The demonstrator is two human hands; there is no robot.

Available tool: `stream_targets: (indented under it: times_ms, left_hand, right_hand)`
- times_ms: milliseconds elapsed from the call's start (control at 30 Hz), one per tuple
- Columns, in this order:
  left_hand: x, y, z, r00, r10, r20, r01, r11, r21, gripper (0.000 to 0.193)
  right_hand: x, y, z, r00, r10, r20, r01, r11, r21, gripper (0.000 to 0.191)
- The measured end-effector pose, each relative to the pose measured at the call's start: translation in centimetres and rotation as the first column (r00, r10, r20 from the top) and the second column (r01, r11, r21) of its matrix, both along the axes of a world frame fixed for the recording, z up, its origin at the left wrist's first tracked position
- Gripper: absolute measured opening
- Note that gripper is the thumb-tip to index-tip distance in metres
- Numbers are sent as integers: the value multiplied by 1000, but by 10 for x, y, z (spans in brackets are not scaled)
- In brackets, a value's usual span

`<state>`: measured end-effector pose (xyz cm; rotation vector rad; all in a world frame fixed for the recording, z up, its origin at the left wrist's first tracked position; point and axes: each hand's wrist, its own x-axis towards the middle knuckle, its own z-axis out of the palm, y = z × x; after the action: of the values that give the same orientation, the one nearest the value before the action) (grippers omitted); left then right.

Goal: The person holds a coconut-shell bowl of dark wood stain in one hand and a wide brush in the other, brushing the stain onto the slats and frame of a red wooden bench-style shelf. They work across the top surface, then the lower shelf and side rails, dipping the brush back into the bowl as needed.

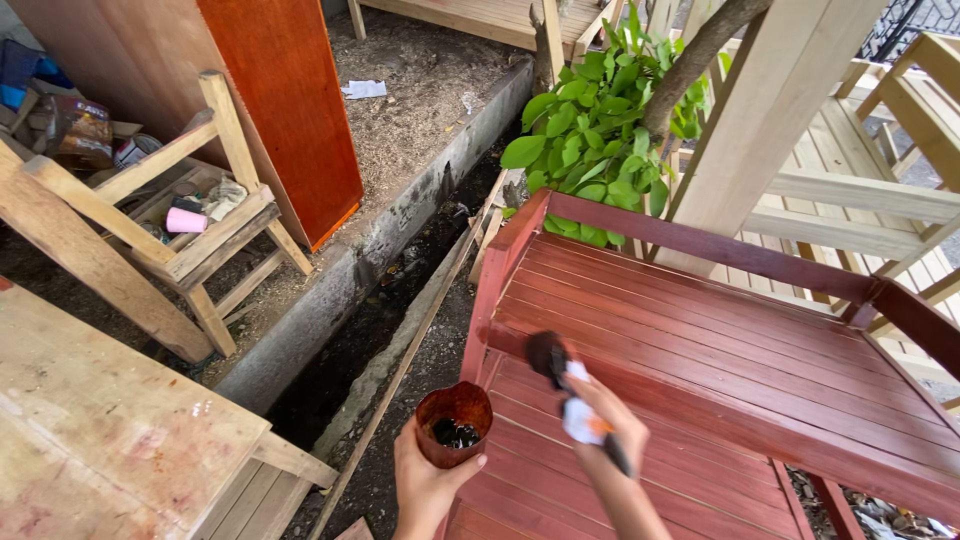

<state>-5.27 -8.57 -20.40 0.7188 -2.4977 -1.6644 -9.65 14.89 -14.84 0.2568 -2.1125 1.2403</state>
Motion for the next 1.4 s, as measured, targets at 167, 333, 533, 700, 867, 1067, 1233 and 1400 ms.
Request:
stream_targets:
  times_ms: [167,333,533,700,867,1067,1233,1400]
  left_hand:
    - [-6,1,10,999,-21,-44,25,997,78,116]
    - [-1,-7,5,991,-26,-129,33,998,50,113]
    - [-1,-8,9,987,-61,-146,66,997,29,115]
    - [-7,1,15,971,-131,-199,137,991,14,114]
    - [-8,3,19,969,-149,-195,164,985,62,115]
    - [-2,-9,16,976,-136,-173,139,990,2,114]
    - [-3,-10,12,972,-112,-206,116,993,5,107]
    - [-11,-16,12,960,-63,-274,77,996,38,99]
  right_hand:
    - [17,30,-13,993,-92,-67,85,992,-96,34]
    - [-11,-22,-6,994,-110,-3,106,970,-220,29]
    - [-18,-63,18,997,-63,-35,57,987,-149,32]
    - [17,-23,23,977,-194,-86,189,980,-70,32]
    - [23,-10,15,969,-238,-60,230,967,-113,31]
    - [0,-45,11,985,-109,-131,125,985,122,46]
    - [6,-68,5,994,37,-101,-18,983,180,52]
    - [5,-78,-4,966,257,15,-256,966,-25,53]
